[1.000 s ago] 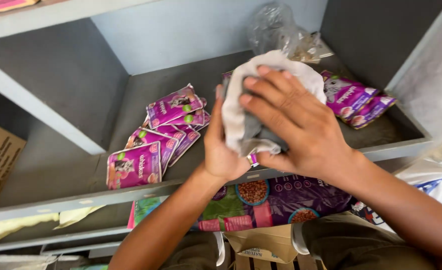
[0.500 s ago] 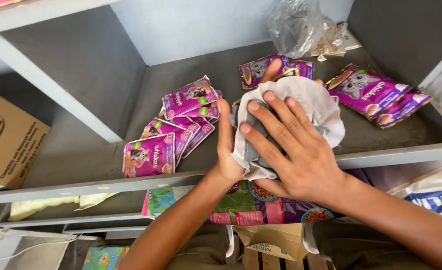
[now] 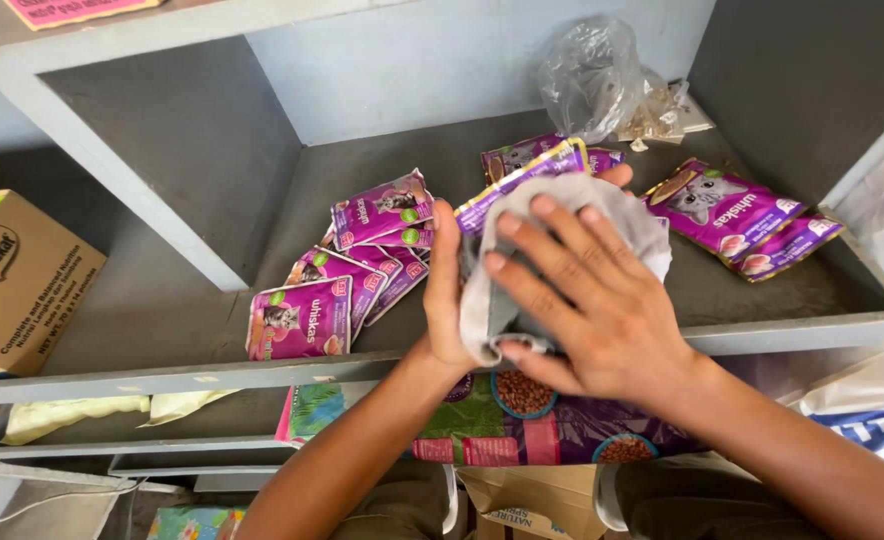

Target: Wiping cat food pouches with a cloth to clean them before organizing them on grocery store shelves.

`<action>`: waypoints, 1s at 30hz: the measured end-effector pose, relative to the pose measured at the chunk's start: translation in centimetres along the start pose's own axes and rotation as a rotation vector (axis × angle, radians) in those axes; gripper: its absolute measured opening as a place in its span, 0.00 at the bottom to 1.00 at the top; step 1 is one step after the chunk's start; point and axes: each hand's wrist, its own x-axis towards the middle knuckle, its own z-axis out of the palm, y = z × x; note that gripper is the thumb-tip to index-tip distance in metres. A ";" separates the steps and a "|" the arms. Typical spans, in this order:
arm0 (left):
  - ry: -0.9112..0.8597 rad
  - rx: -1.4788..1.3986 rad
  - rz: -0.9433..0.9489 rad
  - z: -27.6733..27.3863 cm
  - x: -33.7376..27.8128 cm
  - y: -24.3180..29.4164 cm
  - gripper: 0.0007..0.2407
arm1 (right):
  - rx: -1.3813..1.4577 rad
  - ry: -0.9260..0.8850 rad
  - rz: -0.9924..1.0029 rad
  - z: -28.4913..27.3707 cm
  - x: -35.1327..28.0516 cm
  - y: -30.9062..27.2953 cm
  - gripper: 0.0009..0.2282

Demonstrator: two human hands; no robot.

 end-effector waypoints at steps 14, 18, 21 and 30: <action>0.164 0.032 0.176 0.9 0.2 -1.7 0.23 | 0.079 0.190 0.051 -0.3 -0.5 0.7 0.22; 0.131 -0.127 0.006 1.6 0.5 -1.4 0.25 | 0.122 0.186 -0.091 -1.2 0.4 0.0 0.15; 0.195 0.087 0.037 2.0 0.4 -1.6 0.22 | 0.110 0.160 0.053 -0.8 -0.1 0.8 0.21; 0.125 -0.132 -0.092 1.4 0.3 -1.3 0.22 | 0.021 0.090 -0.120 -1.9 -0.2 1.0 0.16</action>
